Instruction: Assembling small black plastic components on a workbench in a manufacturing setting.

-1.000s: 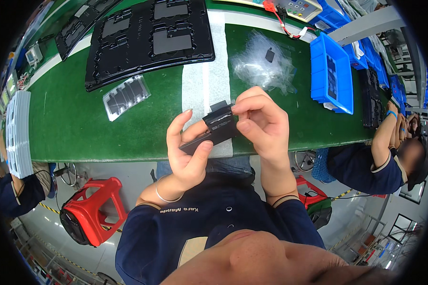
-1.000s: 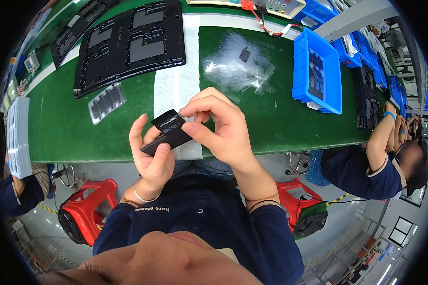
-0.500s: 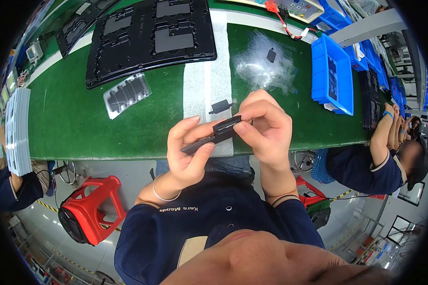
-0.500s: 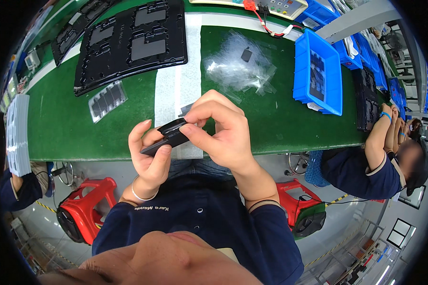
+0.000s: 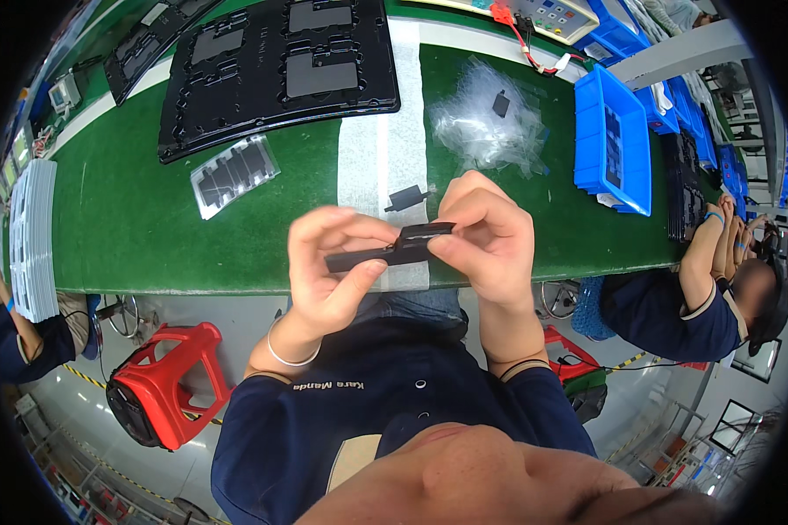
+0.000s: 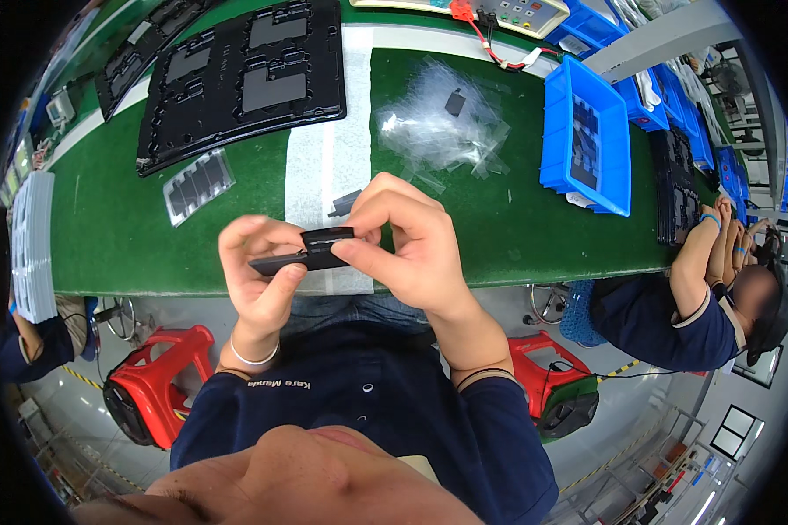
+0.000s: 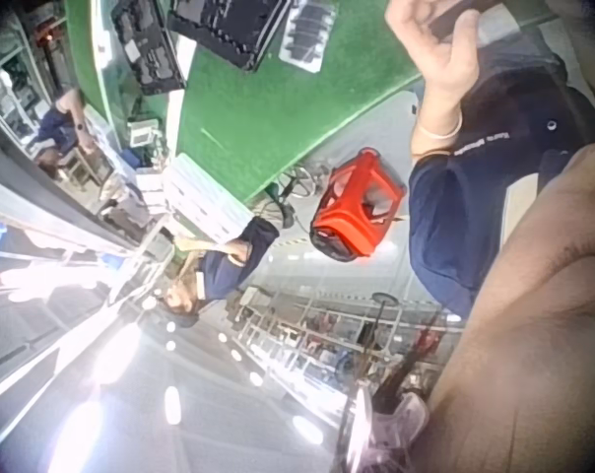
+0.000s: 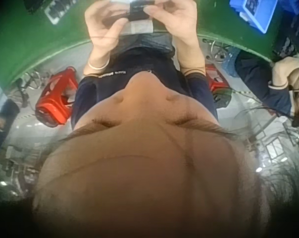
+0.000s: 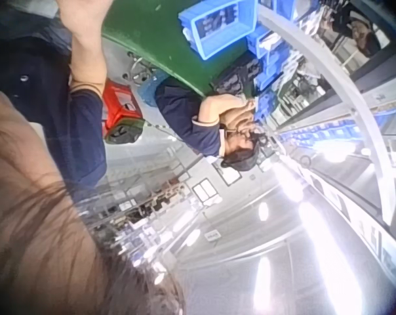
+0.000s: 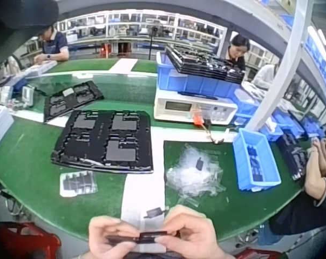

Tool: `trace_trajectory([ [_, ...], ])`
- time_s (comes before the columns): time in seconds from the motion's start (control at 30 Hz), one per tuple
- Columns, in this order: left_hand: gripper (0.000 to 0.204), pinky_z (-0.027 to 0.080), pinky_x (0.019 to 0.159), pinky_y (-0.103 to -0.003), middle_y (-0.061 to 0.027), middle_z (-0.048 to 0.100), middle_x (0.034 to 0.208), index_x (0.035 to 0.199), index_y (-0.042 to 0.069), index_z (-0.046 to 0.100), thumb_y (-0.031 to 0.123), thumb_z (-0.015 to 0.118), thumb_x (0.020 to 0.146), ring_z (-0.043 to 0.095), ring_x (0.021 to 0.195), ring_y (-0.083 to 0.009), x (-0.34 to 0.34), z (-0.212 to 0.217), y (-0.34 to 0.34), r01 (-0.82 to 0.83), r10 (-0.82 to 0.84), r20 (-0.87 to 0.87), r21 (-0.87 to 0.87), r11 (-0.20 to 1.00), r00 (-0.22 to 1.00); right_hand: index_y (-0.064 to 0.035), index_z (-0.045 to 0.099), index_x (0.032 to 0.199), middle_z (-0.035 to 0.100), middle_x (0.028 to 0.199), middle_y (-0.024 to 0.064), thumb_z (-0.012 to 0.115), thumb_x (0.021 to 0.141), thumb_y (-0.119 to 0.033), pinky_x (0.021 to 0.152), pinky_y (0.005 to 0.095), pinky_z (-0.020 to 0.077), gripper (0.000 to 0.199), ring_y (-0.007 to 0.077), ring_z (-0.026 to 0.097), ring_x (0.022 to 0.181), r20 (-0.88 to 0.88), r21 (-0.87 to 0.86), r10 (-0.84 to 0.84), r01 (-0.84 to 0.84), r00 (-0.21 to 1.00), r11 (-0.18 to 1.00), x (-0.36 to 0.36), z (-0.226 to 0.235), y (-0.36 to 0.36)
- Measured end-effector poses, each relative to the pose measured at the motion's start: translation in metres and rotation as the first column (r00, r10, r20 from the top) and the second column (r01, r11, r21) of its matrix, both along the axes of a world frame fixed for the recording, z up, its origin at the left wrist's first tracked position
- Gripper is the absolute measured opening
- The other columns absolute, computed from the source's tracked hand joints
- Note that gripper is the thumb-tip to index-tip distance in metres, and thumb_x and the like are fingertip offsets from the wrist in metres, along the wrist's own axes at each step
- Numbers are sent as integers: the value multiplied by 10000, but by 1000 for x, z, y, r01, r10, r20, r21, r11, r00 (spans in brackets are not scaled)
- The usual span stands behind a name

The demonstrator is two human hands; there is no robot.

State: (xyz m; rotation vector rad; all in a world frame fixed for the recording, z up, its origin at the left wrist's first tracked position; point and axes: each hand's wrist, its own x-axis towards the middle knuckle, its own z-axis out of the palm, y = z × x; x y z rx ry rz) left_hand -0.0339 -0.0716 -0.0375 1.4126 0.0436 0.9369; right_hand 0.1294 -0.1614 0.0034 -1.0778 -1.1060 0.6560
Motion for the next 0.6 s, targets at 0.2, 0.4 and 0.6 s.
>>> trace_trajectory([
  [0.2,341,493,847,-354,-188,607,1017,1156,-56,468,121,576,886,611,944,-246,11,-17,-15,60,-27,89,-397,916,996,16,581,849,517,840,62,673,760,3,651,235,387,129,117,485,719,-334,-12,-31,29,942,1000,-23,-11,5],
  [0.4,195,543,733,-355,-184,647,887,1000,-89,609,53,517,904,658,815,-265,10,2,-17,119,-111,45,-475,872,993,25,634,935,571,863,79,683,749,-1,685,245,403,193,137,522,781,-120,-19,-14,12,993,1000,-19,-13,7],
  [0.6,196,550,710,-335,-187,649,869,990,-99,605,46,501,910,665,792,-265,12,5,-20,95,-106,1,-455,886,994,3,666,950,591,801,71,715,709,-4,625,254,416,247,149,540,709,51,74,-112,108,992,991,-15,-14,8],
])
